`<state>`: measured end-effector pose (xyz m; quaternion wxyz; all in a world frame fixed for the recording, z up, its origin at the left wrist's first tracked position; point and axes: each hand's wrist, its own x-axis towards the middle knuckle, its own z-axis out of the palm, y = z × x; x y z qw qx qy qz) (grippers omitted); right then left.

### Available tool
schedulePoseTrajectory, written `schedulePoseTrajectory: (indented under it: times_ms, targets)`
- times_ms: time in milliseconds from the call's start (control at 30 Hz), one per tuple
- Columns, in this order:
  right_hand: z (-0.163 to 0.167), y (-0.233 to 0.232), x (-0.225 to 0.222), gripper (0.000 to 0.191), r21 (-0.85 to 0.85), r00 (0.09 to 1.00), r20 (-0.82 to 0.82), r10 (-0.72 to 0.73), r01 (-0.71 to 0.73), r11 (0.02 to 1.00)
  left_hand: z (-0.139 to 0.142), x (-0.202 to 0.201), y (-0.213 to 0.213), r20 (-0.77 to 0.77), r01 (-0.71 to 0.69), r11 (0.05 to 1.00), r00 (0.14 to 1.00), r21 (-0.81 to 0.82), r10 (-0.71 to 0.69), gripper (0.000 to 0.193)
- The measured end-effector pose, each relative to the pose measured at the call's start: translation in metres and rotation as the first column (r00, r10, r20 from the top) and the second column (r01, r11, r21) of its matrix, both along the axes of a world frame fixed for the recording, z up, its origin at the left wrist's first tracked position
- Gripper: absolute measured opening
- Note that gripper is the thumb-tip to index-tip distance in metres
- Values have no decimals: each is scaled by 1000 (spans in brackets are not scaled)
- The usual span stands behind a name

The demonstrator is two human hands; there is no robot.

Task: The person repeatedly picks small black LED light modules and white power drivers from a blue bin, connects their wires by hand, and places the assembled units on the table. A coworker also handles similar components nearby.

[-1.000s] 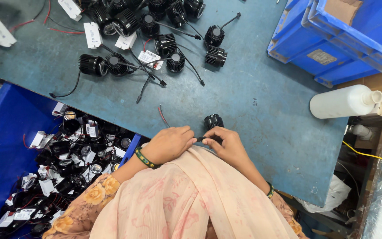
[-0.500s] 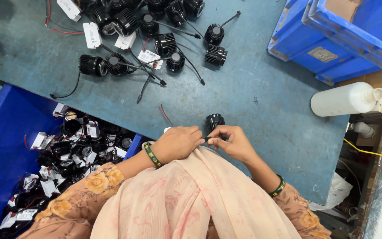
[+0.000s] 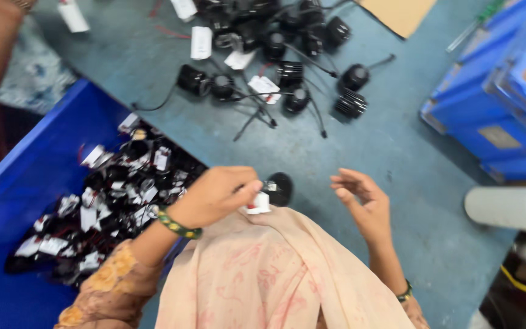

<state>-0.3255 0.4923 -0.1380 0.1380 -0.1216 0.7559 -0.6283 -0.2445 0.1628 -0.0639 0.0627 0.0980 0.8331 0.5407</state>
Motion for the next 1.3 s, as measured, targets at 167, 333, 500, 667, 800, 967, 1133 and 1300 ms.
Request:
schedulePoseTrajectory:
  times_ms: [167, 333, 500, 667, 800, 967, 1133, 1300]
  targets:
    - [-12, -1, -7, 35, 43, 998, 30, 52, -54, 998, 34, 42, -65, 137, -361, 933, 924, 9, 356, 33]
    - [-26, -28, -6, 32, 66, 982, 40, 186, -188, 980, -8, 72, -128, 57, -700, 697, 698, -157, 714, 40]
    - [-30, -47, -2, 32, 155, 960, 24, 279, -279, 948, -121, 60, -202, 163, -902, 430, 419, -40, 893, 44]
    - [-29, -50, 3, 32, 262, 968, 60, 243, -250, 932, -189, 34, -232, 427, -942, 309, 334, 129, 840, 36]
    - [-28, -46, 12, 32, 246, 978, 81, 191, -205, 947, -196, 17, -237, 490, -953, 300, 284, 47, 824, 29]
    - [-27, -44, 28, 32, 280, 988, 143, 55, -94, 956, -201, 7, -229, 384, -900, 398, 309, -178, 870, 34]
    - [-23, -50, 43, 31, 339, 982, 186, 9, -73, 938, -219, 17, -212, -28, -806, 355, 416, -474, 909, 34]
    - [-21, -54, 39, 32, 428, 971, 239, 22, -126, 895, -197, -9, -183, -59, -909, 409, 405, 83, 912, 23]
